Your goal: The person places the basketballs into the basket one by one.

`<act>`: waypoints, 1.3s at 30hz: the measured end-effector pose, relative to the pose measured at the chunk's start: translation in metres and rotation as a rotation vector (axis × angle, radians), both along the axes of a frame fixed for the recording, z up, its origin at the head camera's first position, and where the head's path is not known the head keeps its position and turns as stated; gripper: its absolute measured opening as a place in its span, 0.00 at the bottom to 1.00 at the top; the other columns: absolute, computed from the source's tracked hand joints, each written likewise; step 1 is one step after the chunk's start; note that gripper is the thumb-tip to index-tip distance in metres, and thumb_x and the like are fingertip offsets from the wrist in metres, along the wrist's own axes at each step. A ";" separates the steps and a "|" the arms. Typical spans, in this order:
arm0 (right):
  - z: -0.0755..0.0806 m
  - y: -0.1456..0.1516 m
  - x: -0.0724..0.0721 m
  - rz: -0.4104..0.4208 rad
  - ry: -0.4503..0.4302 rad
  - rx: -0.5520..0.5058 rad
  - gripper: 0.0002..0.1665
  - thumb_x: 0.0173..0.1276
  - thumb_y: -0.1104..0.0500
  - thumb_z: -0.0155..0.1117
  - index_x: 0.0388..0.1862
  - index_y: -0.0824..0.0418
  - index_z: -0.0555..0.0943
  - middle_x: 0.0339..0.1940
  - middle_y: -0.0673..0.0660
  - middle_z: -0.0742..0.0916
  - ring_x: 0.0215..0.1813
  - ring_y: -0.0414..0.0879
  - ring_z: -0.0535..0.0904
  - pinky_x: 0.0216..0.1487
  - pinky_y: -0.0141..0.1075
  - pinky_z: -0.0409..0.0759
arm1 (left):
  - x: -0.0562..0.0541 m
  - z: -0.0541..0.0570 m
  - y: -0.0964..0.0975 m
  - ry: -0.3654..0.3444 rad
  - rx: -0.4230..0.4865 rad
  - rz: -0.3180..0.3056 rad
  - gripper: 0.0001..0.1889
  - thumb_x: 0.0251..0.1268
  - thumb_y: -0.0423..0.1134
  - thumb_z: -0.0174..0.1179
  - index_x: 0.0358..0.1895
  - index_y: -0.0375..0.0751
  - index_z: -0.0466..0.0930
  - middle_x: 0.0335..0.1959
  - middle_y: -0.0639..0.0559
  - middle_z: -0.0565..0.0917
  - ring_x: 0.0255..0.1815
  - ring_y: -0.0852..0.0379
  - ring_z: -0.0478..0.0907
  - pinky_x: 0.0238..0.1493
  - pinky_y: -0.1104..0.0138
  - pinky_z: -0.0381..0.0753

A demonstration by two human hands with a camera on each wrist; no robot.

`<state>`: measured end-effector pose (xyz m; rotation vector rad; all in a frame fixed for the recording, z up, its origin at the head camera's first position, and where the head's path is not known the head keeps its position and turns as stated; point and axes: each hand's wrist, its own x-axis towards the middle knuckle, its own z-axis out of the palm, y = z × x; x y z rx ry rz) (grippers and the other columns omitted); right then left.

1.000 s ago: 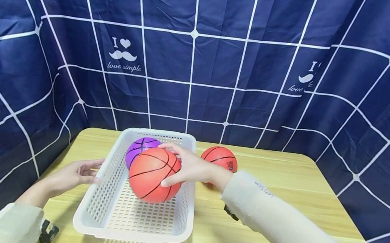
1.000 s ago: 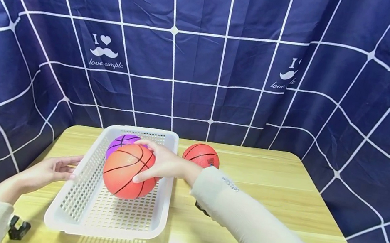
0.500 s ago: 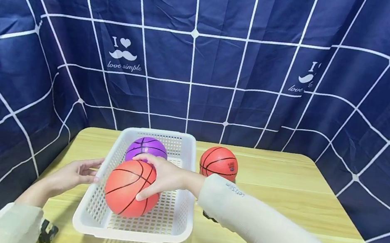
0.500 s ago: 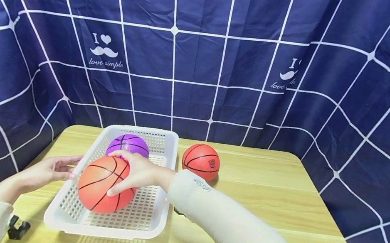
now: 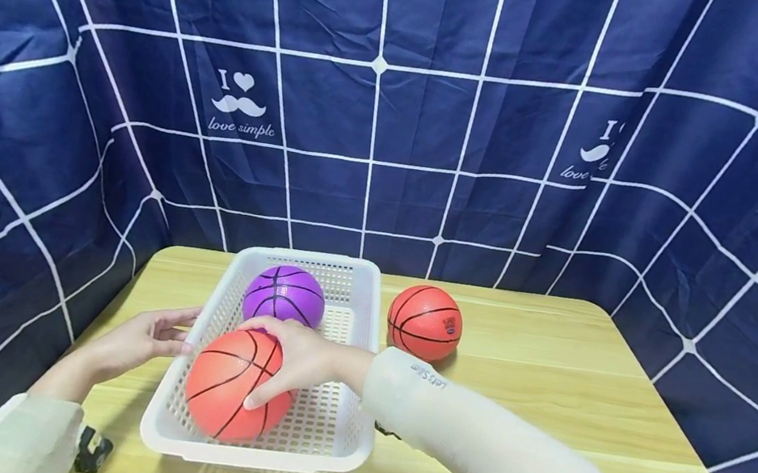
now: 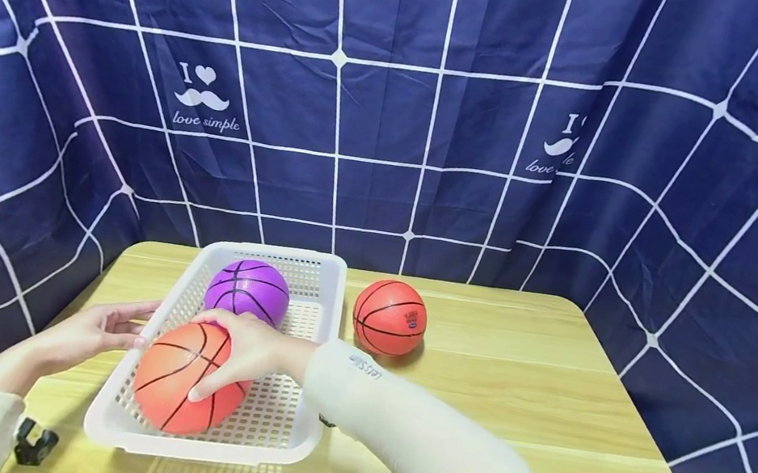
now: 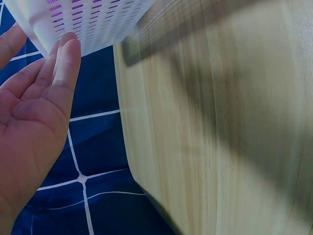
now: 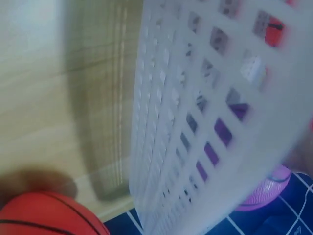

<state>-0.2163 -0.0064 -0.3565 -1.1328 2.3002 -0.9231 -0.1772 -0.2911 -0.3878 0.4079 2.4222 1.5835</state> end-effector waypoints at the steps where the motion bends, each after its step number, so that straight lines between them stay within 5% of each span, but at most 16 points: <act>1: -0.001 -0.001 0.001 -0.003 0.003 0.009 0.51 0.40 0.49 0.83 0.65 0.42 0.67 0.50 0.43 0.76 0.55 0.37 0.68 0.51 0.34 0.73 | 0.000 0.000 0.000 -0.001 0.000 0.003 0.37 0.62 0.33 0.61 0.68 0.19 0.52 0.64 0.23 0.62 0.52 0.55 0.76 0.48 0.71 0.75; 20: -0.016 -0.007 0.002 -0.006 -0.010 0.023 0.53 0.39 0.49 0.83 0.66 0.41 0.67 0.51 0.42 0.76 0.58 0.38 0.65 0.54 0.35 0.71 | -0.001 0.003 0.003 0.037 -0.010 -0.023 0.35 0.64 0.31 0.59 0.68 0.18 0.51 0.64 0.22 0.62 0.55 0.38 0.74 0.48 0.71 0.75; 27: -0.018 -0.005 0.002 0.007 -0.062 -0.023 0.54 0.41 0.53 0.83 0.68 0.44 0.66 0.53 0.43 0.75 0.59 0.38 0.65 0.55 0.34 0.70 | 0.000 0.002 0.001 0.036 -0.009 -0.021 0.35 0.65 0.32 0.59 0.68 0.18 0.51 0.64 0.22 0.62 0.53 0.50 0.76 0.48 0.72 0.75; 34: -0.017 -0.003 0.003 0.030 -0.098 -0.041 0.57 0.42 0.56 0.83 0.71 0.51 0.62 0.59 0.45 0.74 0.61 0.37 0.66 0.58 0.33 0.68 | 0.000 0.000 0.000 0.029 -0.014 -0.009 0.36 0.64 0.33 0.60 0.68 0.18 0.52 0.64 0.22 0.62 0.55 0.41 0.74 0.48 0.72 0.74; 39: -0.019 0.000 0.002 0.023 -0.094 -0.029 0.59 0.43 0.55 0.82 0.72 0.52 0.60 0.62 0.47 0.72 0.64 0.38 0.64 0.60 0.33 0.66 | 0.001 -0.002 -0.001 0.021 -0.004 -0.008 0.36 0.64 0.33 0.60 0.68 0.19 0.52 0.64 0.22 0.62 0.54 0.45 0.75 0.48 0.72 0.74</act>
